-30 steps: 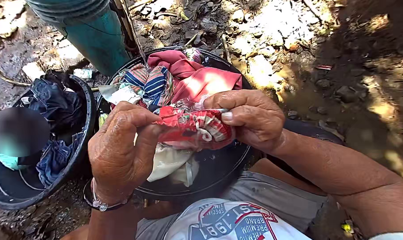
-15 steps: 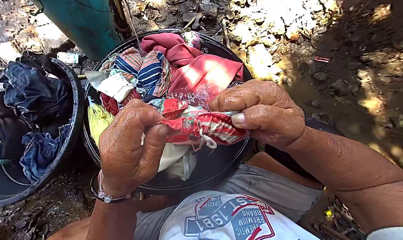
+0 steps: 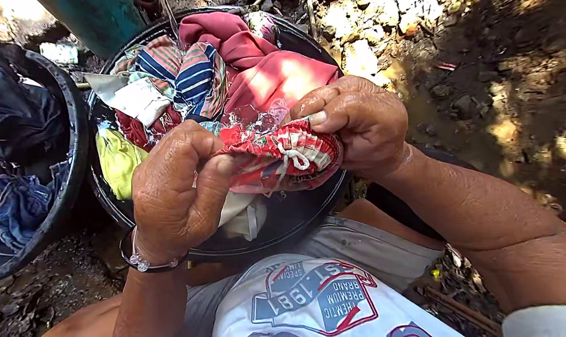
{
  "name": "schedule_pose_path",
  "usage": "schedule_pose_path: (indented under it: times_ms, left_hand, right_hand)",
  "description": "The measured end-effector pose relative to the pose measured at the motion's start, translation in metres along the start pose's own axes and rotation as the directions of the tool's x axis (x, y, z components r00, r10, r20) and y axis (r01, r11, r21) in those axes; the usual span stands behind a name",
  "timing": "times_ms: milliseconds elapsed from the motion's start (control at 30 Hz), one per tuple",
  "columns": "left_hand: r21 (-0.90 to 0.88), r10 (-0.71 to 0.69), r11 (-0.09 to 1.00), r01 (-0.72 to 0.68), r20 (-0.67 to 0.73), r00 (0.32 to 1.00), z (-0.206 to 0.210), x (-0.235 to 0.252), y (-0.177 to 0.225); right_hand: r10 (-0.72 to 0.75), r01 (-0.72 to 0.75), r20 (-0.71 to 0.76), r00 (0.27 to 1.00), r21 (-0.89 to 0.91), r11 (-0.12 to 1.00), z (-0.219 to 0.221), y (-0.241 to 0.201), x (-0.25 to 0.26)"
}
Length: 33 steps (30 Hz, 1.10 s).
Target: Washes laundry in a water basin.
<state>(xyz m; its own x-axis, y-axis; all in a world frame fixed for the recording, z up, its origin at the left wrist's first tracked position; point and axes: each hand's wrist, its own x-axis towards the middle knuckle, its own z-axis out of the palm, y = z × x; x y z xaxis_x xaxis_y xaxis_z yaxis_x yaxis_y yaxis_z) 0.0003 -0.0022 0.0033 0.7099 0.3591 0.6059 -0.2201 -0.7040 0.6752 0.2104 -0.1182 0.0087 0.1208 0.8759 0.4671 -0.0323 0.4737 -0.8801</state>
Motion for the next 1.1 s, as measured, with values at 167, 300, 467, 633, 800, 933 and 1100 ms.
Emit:
schedule_pose_path:
  times_ms: [167,300,467,633,800,933,1100]
  left_hand:
    - [0.026,-0.029,0.999,0.027,0.085,0.996,0.000,0.000,-0.001]
    - [0.003,-0.050,0.999,0.050,0.152,0.987,-0.003,0.001,-0.003]
    - [-0.039,-0.069,0.996,0.076,0.149,0.986,-0.004,-0.001,-0.004]
    - [-0.055,-0.054,0.997,0.056,0.044,0.998,0.000,-0.002,-0.003]
    - [-0.116,-0.049,0.992,0.047,-0.011,0.999,0.003,-0.004,-0.003]
    - [-0.133,-0.027,0.991,0.025,-0.016,0.999,0.004,-0.004,-0.003]
    - [-0.117,-0.045,0.992,0.042,-0.025,0.999,0.006,-0.005,-0.004]
  right_hand:
    - [-0.195,0.189,0.009,0.981,-0.287,0.939,-0.006,0.005,-0.004]
    - [-0.254,0.246,0.036,0.967,-0.411,0.878,-0.009,0.008,-0.004]
    - [-0.134,0.129,-0.009,0.991,-0.207,0.970,-0.006,0.009,-0.001]
    - [-0.256,0.283,0.127,0.958,-0.300,0.911,-0.005,0.006,-0.001]
    - [-0.197,0.241,0.251,0.948,-0.162,0.957,-0.006,0.001,-0.002]
    - [-0.139,0.179,0.292,0.946,-0.116,0.977,-0.005,-0.001,0.000]
    - [-0.087,0.170,0.299,0.950,-0.267,0.948,-0.007,0.000,0.002]
